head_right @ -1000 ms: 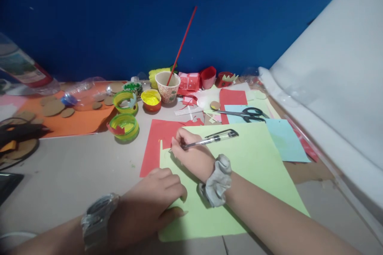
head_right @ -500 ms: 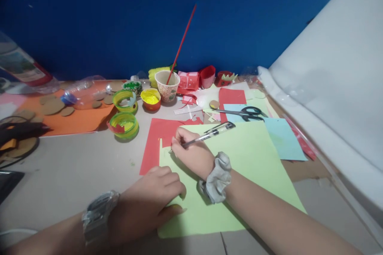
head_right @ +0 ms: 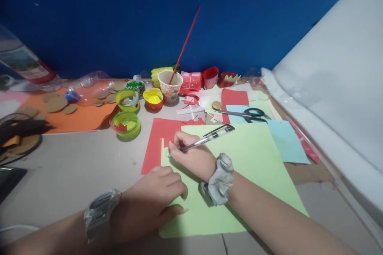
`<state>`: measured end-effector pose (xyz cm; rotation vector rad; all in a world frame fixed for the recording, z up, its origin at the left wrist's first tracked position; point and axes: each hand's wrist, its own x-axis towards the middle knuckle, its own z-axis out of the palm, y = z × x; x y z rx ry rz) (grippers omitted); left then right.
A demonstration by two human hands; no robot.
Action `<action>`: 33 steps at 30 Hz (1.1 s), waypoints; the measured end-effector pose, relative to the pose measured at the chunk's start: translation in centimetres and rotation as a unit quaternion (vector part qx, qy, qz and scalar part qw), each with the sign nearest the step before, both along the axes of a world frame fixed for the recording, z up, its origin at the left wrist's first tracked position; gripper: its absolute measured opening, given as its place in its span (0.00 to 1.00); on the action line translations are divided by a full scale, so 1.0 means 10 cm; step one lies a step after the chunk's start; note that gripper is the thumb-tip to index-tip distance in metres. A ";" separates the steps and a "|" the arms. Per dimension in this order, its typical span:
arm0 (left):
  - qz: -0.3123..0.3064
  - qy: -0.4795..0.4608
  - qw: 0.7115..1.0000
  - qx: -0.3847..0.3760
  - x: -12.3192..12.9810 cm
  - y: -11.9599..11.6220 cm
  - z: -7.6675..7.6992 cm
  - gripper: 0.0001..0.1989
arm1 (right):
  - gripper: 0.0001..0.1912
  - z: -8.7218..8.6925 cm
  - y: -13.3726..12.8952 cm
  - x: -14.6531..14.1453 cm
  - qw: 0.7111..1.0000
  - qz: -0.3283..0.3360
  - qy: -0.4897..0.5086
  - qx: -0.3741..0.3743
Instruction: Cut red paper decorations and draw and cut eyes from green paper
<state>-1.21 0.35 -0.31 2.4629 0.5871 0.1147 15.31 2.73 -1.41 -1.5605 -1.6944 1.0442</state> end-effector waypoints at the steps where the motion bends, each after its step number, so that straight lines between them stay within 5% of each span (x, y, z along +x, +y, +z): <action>1: 0.002 0.001 1.000 0.004 0.00 0.00 0.00 0.09 | 0.11 0.00 0.00 0.00 1.000 0.002 0.007 -0.005; 16: -0.001 0.000 1.000 0.007 0.00 0.00 -0.01 0.08 | 0.13 0.00 0.01 -0.01 0.997 -0.072 0.008 0.009; 33: 0.000 0.019 1.000 -0.011 0.02 0.01 0.05 0.06 | 0.12 0.01 0.01 -0.01 0.998 -0.066 0.011 -0.009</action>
